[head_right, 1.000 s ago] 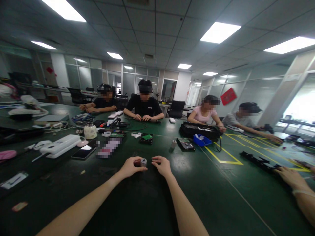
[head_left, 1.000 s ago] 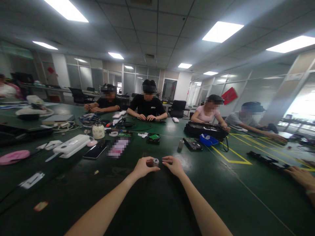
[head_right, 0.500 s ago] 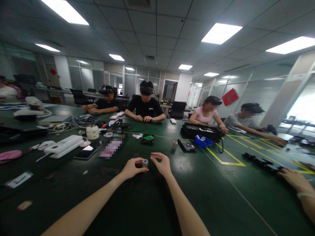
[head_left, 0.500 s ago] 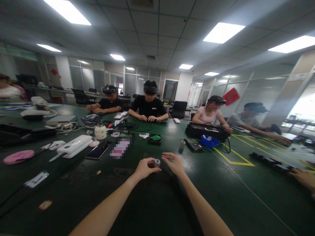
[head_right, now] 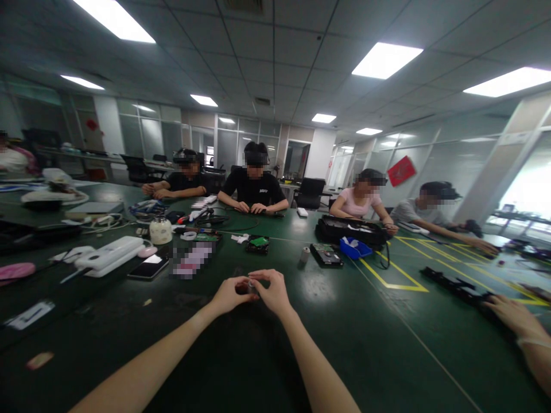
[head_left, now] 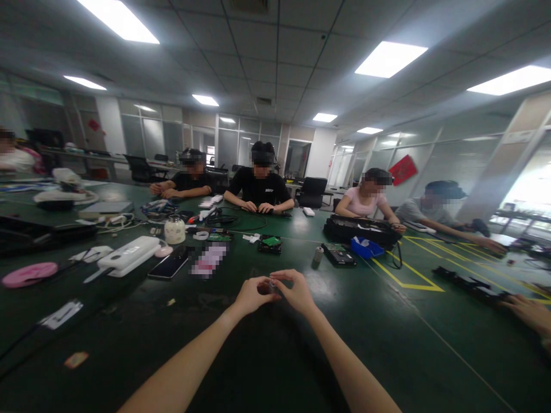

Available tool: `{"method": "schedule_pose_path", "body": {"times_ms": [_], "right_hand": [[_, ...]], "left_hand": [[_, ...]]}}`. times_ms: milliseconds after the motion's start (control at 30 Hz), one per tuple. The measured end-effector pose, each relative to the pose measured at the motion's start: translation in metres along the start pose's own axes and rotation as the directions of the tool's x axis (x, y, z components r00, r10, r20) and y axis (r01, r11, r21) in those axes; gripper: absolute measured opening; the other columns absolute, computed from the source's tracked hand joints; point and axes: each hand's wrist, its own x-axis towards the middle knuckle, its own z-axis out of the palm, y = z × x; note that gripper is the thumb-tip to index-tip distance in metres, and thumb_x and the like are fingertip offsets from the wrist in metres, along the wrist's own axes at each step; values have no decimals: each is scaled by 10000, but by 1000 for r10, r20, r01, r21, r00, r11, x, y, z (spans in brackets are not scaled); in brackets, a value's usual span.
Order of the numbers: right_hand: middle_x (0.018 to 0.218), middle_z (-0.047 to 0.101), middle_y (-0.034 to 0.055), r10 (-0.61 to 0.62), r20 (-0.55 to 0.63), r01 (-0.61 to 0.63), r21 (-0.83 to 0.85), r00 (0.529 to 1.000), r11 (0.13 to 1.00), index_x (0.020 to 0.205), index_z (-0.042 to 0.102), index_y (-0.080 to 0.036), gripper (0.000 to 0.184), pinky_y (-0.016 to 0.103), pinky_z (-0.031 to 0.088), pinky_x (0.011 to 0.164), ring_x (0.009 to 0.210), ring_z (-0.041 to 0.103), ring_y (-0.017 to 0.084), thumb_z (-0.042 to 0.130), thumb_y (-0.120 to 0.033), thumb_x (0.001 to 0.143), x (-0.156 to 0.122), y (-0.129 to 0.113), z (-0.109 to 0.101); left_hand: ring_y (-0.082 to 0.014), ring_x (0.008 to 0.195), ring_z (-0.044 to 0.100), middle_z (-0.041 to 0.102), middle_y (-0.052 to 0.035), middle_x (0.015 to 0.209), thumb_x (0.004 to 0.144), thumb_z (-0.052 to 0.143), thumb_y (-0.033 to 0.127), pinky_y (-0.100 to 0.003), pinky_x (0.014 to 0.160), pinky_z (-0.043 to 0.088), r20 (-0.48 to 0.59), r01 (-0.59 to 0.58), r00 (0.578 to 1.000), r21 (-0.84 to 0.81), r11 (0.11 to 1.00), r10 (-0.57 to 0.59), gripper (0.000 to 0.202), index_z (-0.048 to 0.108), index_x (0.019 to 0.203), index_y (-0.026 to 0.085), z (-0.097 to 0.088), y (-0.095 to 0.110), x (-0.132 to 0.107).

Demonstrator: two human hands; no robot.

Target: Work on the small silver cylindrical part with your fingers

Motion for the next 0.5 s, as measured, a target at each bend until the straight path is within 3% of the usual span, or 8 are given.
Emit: {"method": "schedule_pose_path", "body": {"times_ms": [133,267,367,500], "right_hand": [[702,724,16,34,-93,-40,-65,995,997,909,699,-222,167,341,506,756,725,692,208,606,-307,798,1,0,0],[473,599,-48,92,-241,-109,-57,966,992,975,642,-203,243,321,498,725,536,648,176,556,-379,832,2,5,-3],[587,658,-25,64,-258,-80,-50,964,996,1013,616,-203,268,344,485,789,644,671,191,589,-370,805,1,7,-2],[855,732,28,-10,-118,6,-33,993,999,1015,643,-222,258,397,457,885,861,675,224,635,-300,769,-2,4,2]], "left_hand": [[-213,811,694,752,-46,868,587,819,312,-283,760,526,10,13,1000,-30,999,-13,401,704,947,177,0,2,0],[-215,858,698,756,-48,902,567,831,279,-278,799,521,9,31,999,-87,996,-31,401,705,935,180,1,3,0],[-216,867,698,755,-52,909,562,834,281,-281,804,521,8,31,1000,-87,996,-30,420,702,948,177,1,3,0],[-215,831,695,752,-46,865,575,825,303,-276,766,524,-2,13,1000,-42,999,-13,409,701,942,171,0,2,-1]]}}
